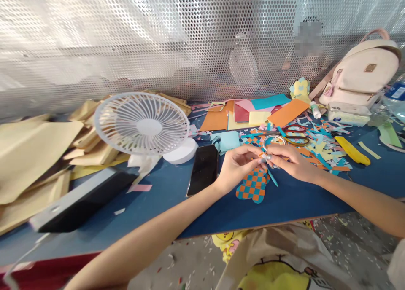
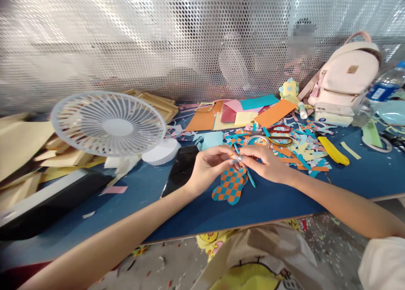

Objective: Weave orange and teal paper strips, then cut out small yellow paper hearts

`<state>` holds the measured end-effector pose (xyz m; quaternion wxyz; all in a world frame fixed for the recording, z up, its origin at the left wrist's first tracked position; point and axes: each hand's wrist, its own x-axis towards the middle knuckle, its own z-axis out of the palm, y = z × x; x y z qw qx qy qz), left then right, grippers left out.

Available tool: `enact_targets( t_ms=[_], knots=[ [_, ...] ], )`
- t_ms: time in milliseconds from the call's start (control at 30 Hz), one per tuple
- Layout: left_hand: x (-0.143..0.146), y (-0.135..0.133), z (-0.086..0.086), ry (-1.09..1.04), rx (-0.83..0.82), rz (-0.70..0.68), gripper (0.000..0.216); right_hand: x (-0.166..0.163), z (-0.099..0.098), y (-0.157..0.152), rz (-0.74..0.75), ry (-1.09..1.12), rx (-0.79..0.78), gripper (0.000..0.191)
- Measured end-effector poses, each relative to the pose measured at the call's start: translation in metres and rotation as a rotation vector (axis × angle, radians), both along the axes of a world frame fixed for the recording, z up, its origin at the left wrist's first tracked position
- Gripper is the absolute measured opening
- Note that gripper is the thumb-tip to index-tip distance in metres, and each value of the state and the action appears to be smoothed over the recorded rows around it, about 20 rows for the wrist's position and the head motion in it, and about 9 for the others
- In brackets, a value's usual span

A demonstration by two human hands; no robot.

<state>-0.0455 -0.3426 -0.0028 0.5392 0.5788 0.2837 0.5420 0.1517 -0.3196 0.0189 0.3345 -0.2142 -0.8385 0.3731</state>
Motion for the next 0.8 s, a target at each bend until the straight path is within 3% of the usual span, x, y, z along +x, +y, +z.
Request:
enact_targets(
  t_ms=[200,400,500,633,800],
  knots=[
    [0.001,-0.001,0.001,-0.08,-0.037,-0.075,0.026,0.0,-0.004,0.005,0.221,0.112,-0.381,0.031],
    [0.0,0.002,-0.002,-0.073,-0.036,-0.101,0.024,-0.001,-0.008,0.006,0.228,0.1,-0.45,0.036],
    [-0.001,0.003,-0.004,-0.051,0.003,-0.047,0.024,0.0,-0.008,0.005,0.123,-0.018,-0.295,0.041],
    [-0.003,0.004,-0.005,0.054,0.078,0.078,0.021,0.004,-0.009,0.006,-0.111,-0.205,0.188,0.042],
    [-0.006,0.003,-0.003,0.243,0.167,0.215,0.026,0.007,-0.011,0.011,-0.176,-0.3,0.559,0.035]
  ],
)
